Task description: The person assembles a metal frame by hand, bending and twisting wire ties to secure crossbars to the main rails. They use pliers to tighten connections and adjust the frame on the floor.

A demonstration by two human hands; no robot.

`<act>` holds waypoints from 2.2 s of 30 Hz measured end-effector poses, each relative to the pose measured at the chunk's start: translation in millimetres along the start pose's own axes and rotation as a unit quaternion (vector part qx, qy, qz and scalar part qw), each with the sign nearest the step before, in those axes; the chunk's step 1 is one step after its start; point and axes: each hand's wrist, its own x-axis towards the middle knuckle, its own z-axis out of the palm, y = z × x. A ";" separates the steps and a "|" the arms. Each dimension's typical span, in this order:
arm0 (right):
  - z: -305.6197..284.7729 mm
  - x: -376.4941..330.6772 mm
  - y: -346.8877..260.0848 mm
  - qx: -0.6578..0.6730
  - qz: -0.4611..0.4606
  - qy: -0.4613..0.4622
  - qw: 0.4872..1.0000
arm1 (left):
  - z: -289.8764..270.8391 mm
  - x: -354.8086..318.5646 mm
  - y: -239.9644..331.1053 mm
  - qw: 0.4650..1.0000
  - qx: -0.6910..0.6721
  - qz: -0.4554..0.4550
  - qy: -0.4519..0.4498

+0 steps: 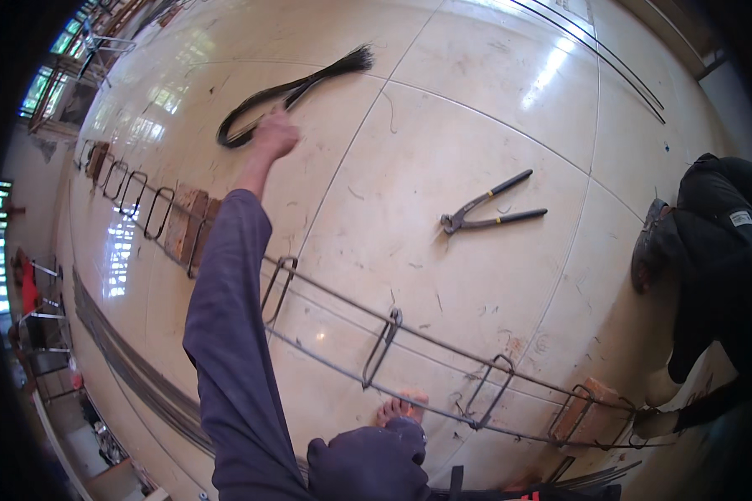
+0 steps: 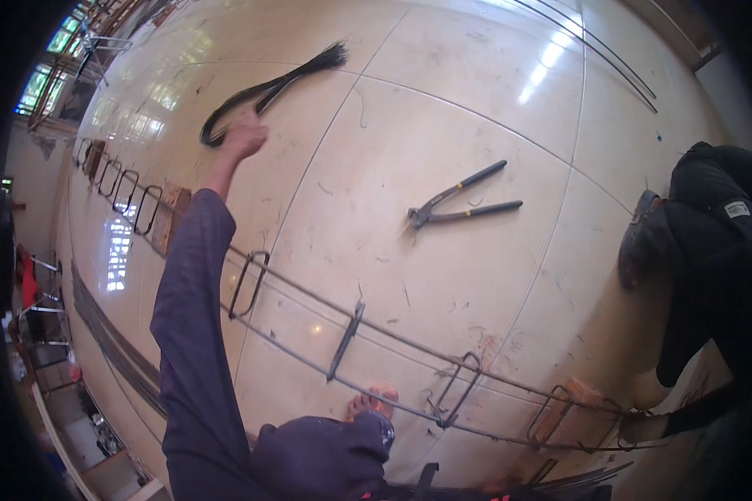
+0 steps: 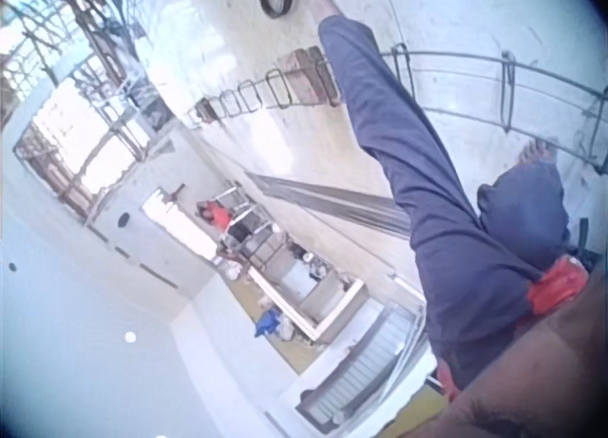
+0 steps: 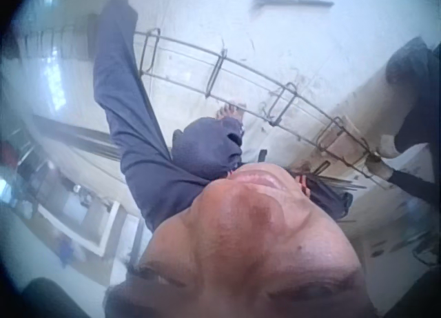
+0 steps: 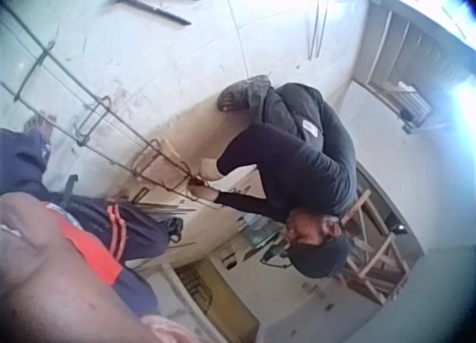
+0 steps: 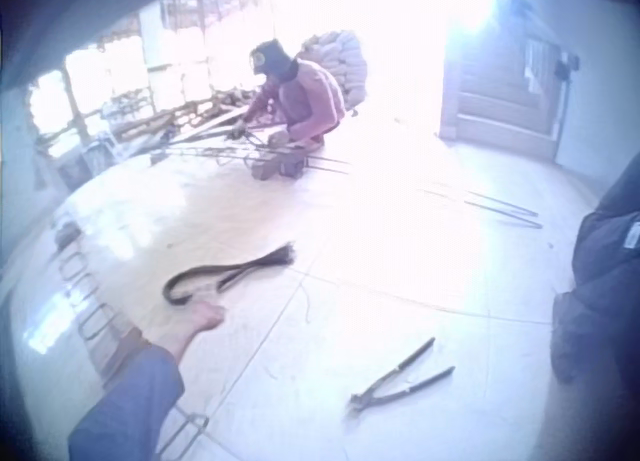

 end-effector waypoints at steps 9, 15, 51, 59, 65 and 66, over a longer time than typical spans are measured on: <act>-24.9 48.0 13.3 -0.061 -0.115 -0.127 0.983 | 42.5 52.4 -57.3 0.991 0.119 -0.056 -0.010; -52.4 60.4 1.6 -0.100 -0.096 -0.242 0.960 | 53.0 32.4 -59.8 0.994 0.079 0.025 0.078; 235.1 -312.6 -200.3 -0.919 -0.266 -0.148 0.252 | -133.4 -496.6 261.7 0.627 -0.773 0.025 -0.094; 251.4 -339.2 -150.2 -0.821 -0.325 -0.432 0.182 | -192.6 -610.4 252.5 0.664 -0.744 0.078 -0.002; 278.3 -381.1 -120.7 -0.772 -0.368 -0.500 0.134 | -250.6 -692.0 262.8 0.719 -0.645 0.249 0.073; 286.0 -389.7 -107.2 -0.750 -0.388 -0.516 0.142 | -255.9 -702.7 265.7 0.728 -0.621 0.270 0.111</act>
